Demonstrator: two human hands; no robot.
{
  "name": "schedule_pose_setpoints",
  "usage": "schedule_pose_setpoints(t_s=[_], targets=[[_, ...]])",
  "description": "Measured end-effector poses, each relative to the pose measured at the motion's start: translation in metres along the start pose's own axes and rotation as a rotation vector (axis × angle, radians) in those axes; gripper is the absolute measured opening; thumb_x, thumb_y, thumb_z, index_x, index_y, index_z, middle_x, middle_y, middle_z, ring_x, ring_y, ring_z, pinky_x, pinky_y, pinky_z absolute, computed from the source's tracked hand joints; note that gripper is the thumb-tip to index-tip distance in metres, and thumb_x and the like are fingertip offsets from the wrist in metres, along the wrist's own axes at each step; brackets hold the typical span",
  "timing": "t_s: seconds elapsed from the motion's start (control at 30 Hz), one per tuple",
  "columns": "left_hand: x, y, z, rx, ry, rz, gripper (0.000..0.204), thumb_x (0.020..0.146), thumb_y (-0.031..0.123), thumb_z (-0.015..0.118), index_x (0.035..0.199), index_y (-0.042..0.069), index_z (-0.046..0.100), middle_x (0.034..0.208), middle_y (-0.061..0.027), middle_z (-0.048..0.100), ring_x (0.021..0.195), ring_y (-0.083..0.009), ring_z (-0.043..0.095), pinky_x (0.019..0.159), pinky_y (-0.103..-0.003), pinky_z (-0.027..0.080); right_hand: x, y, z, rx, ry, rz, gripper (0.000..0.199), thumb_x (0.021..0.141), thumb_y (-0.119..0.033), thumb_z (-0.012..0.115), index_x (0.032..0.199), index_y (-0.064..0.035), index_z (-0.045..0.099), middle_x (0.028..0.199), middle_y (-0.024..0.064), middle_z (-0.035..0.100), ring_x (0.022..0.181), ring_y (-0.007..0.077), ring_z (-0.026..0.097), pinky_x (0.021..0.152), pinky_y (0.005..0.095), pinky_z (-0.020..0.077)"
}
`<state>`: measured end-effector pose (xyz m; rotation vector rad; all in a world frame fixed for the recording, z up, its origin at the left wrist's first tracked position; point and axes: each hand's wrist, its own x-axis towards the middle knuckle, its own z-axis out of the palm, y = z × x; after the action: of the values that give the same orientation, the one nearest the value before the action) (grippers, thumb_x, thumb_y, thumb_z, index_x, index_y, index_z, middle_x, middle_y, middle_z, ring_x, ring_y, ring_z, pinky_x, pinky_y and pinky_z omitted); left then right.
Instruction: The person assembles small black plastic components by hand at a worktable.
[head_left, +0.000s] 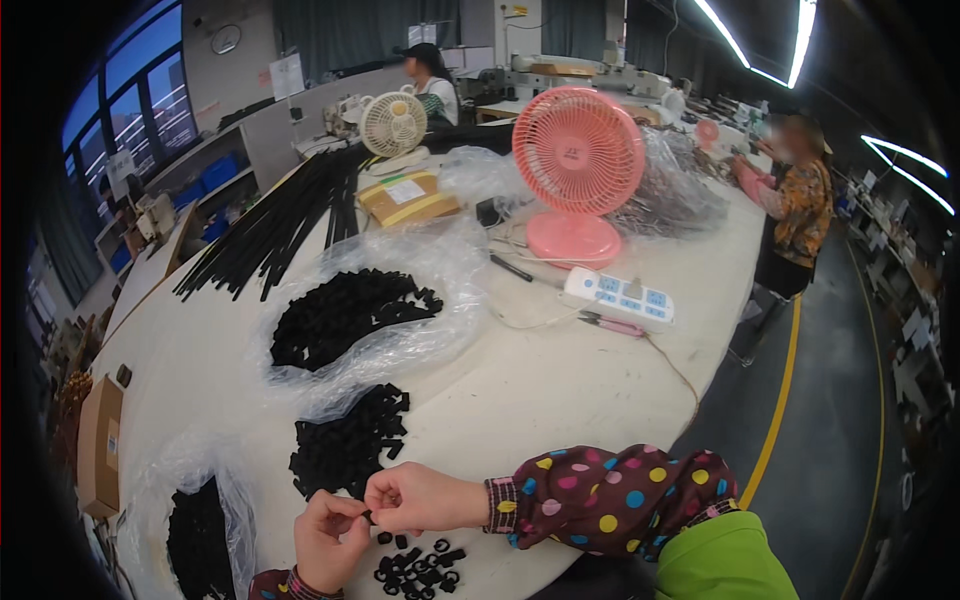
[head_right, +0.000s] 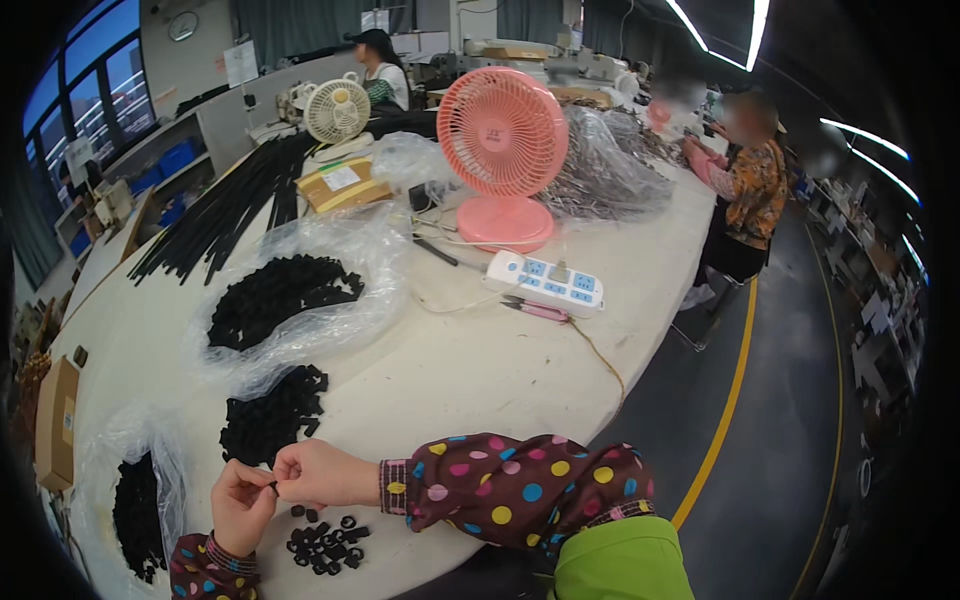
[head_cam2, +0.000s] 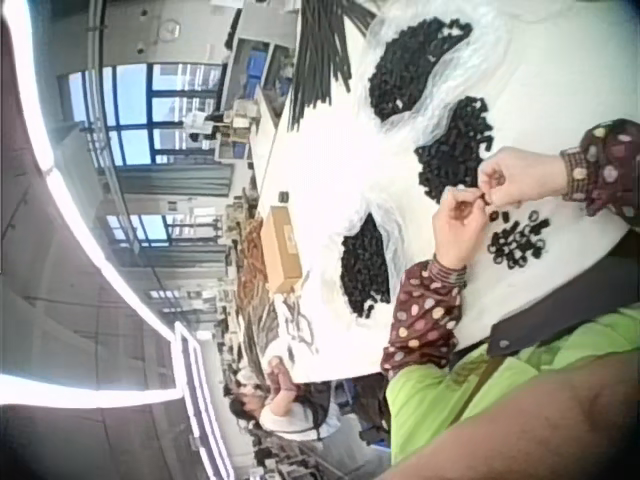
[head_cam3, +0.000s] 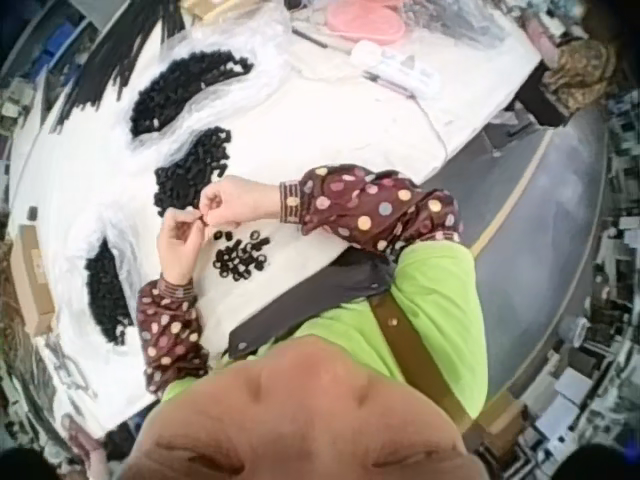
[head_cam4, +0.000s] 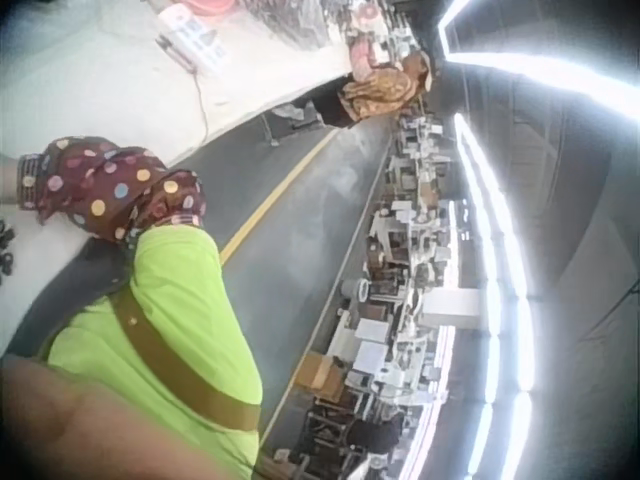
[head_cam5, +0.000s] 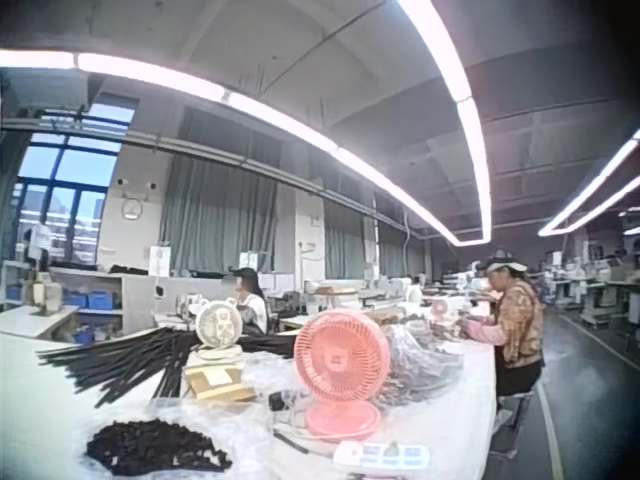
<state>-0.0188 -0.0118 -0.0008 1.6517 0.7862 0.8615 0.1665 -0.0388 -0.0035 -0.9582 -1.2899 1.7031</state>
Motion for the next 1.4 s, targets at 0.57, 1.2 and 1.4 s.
schedule_pose_setpoints(t_s=[0.57, 1.2, 1.4], targets=[[0.004, -0.015, -0.017, -0.376, -0.317, -0.415, 0.02, 0.082, 0.013, 0.064, 0.091, -0.002, 0.054, 0.091, -0.0106, 0.061, 0.082, -0.0178, 0.061, 0.074, -0.031, 0.052, -0.012, 0.011, 0.002, -0.743, 0.184, -0.417, 0.019, 0.067, -0.017, 0.063, 0.069, -0.0051, 0.048, 0.064, 0.0062, 0.055, 0.058, 0.0242, 0.055, 0.051, 0.0339, 0.0408], [0.003, 0.0, 0.001, -0.112, -0.055, -0.103, 0.025, 0.081, 0.012, 0.063, 0.088, 0.003, 0.041, 0.078, -0.0068, 0.056, 0.066, -0.0128, 0.061, 0.062, -0.025, 0.054, -0.009, 0.002, -0.01, -0.397, 0.108, -0.359, 0.015, 0.08, -0.018, 0.061, 0.08, -0.0046, 0.054, 0.068, 0.002, 0.06, 0.051, 0.013, 0.057, 0.049, 0.0265, 0.0417], [0.002, -0.001, 0.001, -0.127, -0.104, -0.109, 0.021, 0.079, 0.007, 0.06, 0.086, 0.003, 0.041, 0.08, -0.0086, 0.058, 0.068, -0.0135, 0.061, 0.061, -0.025, 0.054, -0.012, -0.002, -0.01, -0.244, -0.01, -0.236, 0.016, 0.076, -0.016, 0.064, 0.079, -0.0035, 0.055, 0.068, 0.0017, 0.06, 0.055, 0.0104, 0.055, 0.051, 0.025, 0.0426]])
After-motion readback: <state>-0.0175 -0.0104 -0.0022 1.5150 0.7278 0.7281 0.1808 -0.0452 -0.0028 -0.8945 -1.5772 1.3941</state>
